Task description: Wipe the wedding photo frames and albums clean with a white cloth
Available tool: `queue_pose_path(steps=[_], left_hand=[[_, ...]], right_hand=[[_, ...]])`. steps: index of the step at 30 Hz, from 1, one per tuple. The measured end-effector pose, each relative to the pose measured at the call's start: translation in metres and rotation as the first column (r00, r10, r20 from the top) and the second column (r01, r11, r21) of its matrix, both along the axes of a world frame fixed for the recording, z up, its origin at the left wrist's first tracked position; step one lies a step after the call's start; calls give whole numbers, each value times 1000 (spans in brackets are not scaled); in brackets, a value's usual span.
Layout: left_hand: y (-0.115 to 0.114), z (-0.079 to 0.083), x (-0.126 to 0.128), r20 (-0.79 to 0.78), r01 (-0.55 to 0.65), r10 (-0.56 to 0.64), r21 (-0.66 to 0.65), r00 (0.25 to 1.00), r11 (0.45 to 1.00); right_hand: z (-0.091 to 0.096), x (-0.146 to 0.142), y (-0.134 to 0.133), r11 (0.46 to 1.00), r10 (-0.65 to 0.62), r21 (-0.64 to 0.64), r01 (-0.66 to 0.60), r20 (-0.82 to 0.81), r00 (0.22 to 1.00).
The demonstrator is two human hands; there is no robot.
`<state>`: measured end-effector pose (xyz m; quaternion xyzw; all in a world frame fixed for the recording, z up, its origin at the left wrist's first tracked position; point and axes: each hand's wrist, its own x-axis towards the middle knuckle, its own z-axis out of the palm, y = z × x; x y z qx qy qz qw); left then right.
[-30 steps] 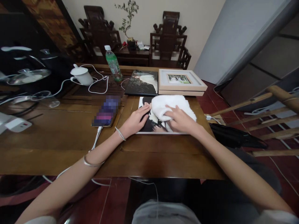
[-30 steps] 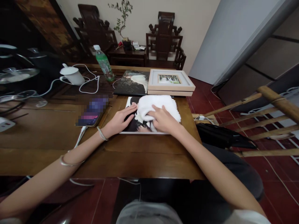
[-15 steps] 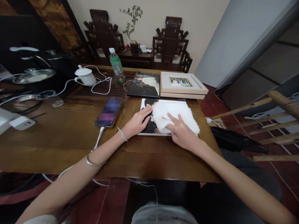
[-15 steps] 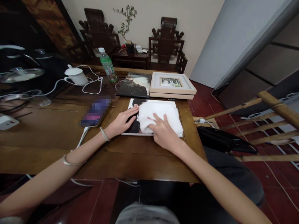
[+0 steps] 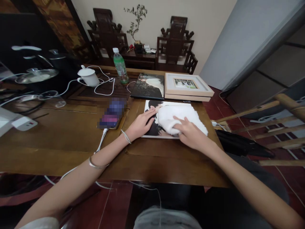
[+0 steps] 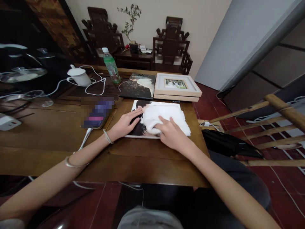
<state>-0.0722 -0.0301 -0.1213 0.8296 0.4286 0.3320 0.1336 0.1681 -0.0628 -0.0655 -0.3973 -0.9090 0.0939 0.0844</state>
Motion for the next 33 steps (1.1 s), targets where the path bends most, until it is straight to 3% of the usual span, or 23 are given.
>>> queue_pose_path(steps=[5,9,15,21,26,30,33], left_hand=[[-5,8,1,93,-28,26,25,995,999],[-7,10,1,215,-82,65,71,974,994],[-6,7,0,294,-148,115,92,949,985],[-4,4,0,248,-108,82,91,965,990],[-3,2,2,53,-48,46,47,998,998],[-3,1,3,-1,-40,40,31,999,999],[-3,2,3,2,-25,25,26,1000,999]], right_hand=[[0,-23,54,997,-58,50,55,42,997],[0,-41,66,995,-24,98,19,55,998],[-8,-47,28,975,194,88,-202,90,977],[3,-20,-34,931,363,-53,-360,70,929],[11,14,-50,975,202,-101,-198,41,978],[8,31,-23,998,35,-62,-33,36,999],[4,26,10,997,-80,-9,80,7,997]])
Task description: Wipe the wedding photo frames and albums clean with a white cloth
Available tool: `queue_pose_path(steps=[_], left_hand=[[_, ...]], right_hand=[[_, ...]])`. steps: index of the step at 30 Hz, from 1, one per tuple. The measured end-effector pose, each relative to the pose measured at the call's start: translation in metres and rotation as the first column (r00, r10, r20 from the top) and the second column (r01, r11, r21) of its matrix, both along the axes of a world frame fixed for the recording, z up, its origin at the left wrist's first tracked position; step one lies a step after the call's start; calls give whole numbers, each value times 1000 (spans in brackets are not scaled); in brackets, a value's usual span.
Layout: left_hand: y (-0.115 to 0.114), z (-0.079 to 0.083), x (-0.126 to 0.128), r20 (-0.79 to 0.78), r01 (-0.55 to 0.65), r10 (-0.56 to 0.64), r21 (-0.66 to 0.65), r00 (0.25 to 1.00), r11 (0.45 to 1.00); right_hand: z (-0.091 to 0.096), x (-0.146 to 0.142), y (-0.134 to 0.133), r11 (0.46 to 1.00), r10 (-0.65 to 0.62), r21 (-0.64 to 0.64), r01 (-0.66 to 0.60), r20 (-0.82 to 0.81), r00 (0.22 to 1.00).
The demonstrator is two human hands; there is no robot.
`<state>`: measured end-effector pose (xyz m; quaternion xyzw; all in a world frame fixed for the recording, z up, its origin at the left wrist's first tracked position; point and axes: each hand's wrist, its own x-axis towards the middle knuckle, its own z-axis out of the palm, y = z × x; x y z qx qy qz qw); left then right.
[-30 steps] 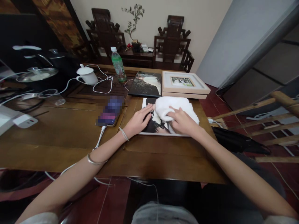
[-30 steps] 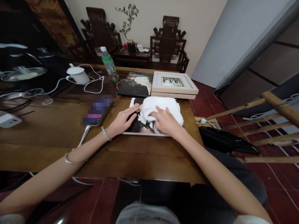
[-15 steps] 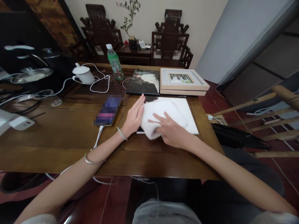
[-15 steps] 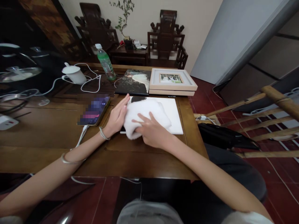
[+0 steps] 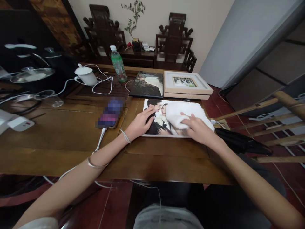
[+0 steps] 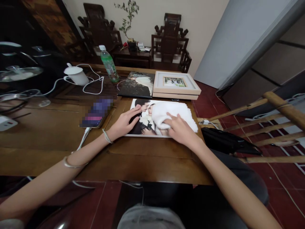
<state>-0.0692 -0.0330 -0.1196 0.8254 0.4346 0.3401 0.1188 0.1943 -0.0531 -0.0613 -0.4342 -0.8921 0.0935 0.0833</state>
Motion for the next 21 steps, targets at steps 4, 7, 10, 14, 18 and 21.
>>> queue_pose_path(steps=[4,7,10,14,18,21], left_hand=[[1,0,0,-2,10,-10,1,1000,1000],[2,-1,-1,-2,5,-5,12,1000,1000],[2,-2,-1,-9,-12,12,11,1000,1000],[2,-2,-1,-7,-5,5,3,1000,1000],[2,-1,-1,2,10,-10,12,1000,1000],[2,-1,-1,-4,16,-16,2,1000,1000]], right_hand=[[-1,-31,39,992,-129,-18,128,-172,976],[1,-63,60,989,-134,-100,107,-315,940],[2,-90,74,992,-49,-125,-3,-408,912],[1,-99,75,996,3,-84,-42,-422,907],[1,-69,66,996,-69,-79,42,-378,923],[-4,-32,63,995,-101,-9,104,-341,935]])
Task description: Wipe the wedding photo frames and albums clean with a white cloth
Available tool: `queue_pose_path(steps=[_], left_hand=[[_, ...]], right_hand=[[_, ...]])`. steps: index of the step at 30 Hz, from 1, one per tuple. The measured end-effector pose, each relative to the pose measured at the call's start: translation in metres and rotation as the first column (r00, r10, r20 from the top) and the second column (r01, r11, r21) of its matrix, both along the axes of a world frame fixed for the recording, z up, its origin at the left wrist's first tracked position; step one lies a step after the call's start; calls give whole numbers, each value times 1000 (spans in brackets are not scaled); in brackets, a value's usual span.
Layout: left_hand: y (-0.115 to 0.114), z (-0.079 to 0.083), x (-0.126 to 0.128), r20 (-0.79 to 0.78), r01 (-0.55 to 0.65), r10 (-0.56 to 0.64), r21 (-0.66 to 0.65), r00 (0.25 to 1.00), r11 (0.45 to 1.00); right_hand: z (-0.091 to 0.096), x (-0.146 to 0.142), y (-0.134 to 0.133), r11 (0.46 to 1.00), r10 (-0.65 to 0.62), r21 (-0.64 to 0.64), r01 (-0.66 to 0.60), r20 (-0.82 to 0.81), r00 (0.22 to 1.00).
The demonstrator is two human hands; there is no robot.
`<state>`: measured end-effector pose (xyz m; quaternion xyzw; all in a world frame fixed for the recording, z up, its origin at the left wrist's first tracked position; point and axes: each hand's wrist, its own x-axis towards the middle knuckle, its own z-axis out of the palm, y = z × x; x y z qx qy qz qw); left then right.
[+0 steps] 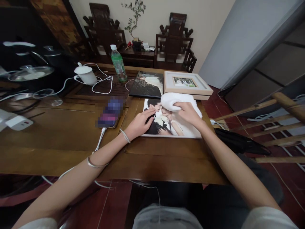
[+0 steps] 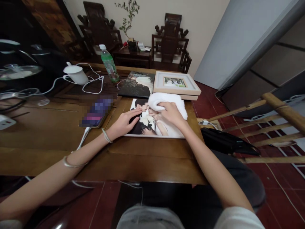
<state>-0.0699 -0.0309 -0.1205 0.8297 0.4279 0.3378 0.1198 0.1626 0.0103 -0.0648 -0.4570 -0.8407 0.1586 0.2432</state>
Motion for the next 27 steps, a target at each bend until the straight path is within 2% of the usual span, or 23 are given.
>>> queue_pose_path(steps=[4,8,13,16,18,20,27], left_hand=[[-1,1,1,-8,-7,6,-11,1000,1000],[-1,0,1,-4,-3,3,-17,1000,1000],[-1,-1,0,-11,-5,4,-12,1000,1000],[0,-1,0,-23,-7,7,-4,1000,1000],[0,-1,0,-24,-7,7,2,1000,1000],[0,-1,0,-24,-6,6,3,1000,1000],[0,1,-1,-27,-6,6,-2,1000,1000]], right_hand=[[-14,41,-12,994,-60,102,47,120,991],[-24,57,-58,991,-3,130,-27,227,974],[-14,56,-130,983,144,73,-170,268,953],[-5,53,-146,977,199,19,-213,279,940],[-1,53,-139,981,185,-2,-193,285,940],[0,54,-120,987,154,0,-161,285,946],[-4,56,-26,996,71,44,-82,215,974]])
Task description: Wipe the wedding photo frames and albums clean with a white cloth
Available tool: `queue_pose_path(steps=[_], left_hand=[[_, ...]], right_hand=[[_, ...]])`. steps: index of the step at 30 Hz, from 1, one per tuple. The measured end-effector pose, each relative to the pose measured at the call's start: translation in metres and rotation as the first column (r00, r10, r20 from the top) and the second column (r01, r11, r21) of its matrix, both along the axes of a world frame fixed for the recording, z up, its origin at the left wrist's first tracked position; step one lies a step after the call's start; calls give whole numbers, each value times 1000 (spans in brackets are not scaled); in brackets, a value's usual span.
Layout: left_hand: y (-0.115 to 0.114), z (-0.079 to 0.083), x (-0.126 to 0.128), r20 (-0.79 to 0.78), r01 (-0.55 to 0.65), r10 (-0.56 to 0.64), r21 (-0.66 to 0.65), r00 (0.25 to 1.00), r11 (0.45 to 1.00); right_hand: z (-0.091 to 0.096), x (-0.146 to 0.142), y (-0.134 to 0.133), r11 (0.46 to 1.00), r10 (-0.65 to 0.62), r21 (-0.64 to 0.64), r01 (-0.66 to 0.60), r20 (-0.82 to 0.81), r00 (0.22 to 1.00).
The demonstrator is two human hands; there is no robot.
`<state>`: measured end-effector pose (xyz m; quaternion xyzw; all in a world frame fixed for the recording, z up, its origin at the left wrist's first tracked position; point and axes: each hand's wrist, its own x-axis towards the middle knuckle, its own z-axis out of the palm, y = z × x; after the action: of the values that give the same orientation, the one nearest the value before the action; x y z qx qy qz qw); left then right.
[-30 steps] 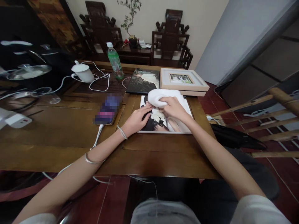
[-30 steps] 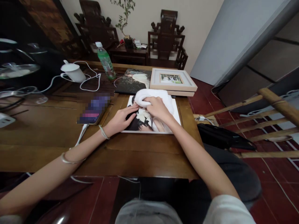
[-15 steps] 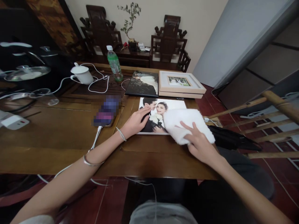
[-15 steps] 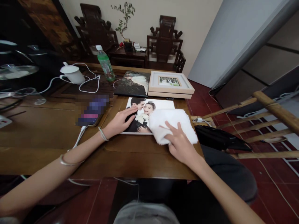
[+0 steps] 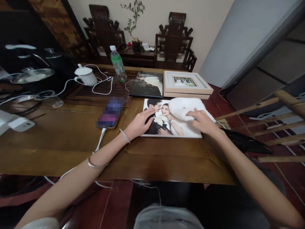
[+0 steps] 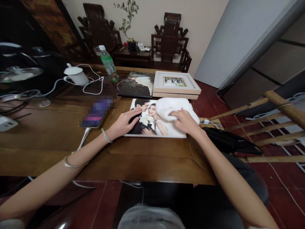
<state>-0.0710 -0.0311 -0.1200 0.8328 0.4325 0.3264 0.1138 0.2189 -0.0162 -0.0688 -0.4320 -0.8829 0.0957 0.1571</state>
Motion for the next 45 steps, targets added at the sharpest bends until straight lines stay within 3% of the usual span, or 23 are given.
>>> queue_pose_path(steps=[3,6,10,15,18,21,28,31,34,38,41,45], left_hand=[[0,0,0,-6,1,-1,2,1000,1000],[1,-1,0,2,-1,1,2,1000,1000],[1,-2,1,8,-4,4,-2,1000,1000],[0,-2,2,15,3,-3,1,1000,1000],[0,-2,1,22,8,-7,-5,1000,1000],[1,-2,1,26,13,-12,-5,1000,1000],[0,-1,1,16,21,-21,-17,1000,1000],[-2,2,2,42,14,-13,-22,999,1000],[-4,4,2,97,-46,47,-10,994,999],[-5,4,0,165,-93,89,14,982,996],[-4,2,0,155,-97,95,8,983,995],[-3,0,0,61,-76,77,-15,995,997]], right_hand=[[-5,-4,19,999,-27,35,28,-31,999],[-14,-10,12,994,-63,87,63,-1,998],[-20,-18,-35,993,-47,110,37,85,995],[-11,-23,-106,991,112,60,-120,122,986],[-3,-24,-124,987,158,15,-161,122,980],[-1,-24,-114,992,124,-5,-125,110,986],[-9,-37,-32,998,-51,36,47,108,993],[-11,-57,-13,996,-79,37,76,102,992],[-13,-78,-19,999,23,46,-29,118,993],[-13,-88,-51,964,256,42,-262,117,960],[-9,-76,-76,929,368,-20,-368,121,922],[-5,-43,-95,935,354,-49,-350,118,928]])
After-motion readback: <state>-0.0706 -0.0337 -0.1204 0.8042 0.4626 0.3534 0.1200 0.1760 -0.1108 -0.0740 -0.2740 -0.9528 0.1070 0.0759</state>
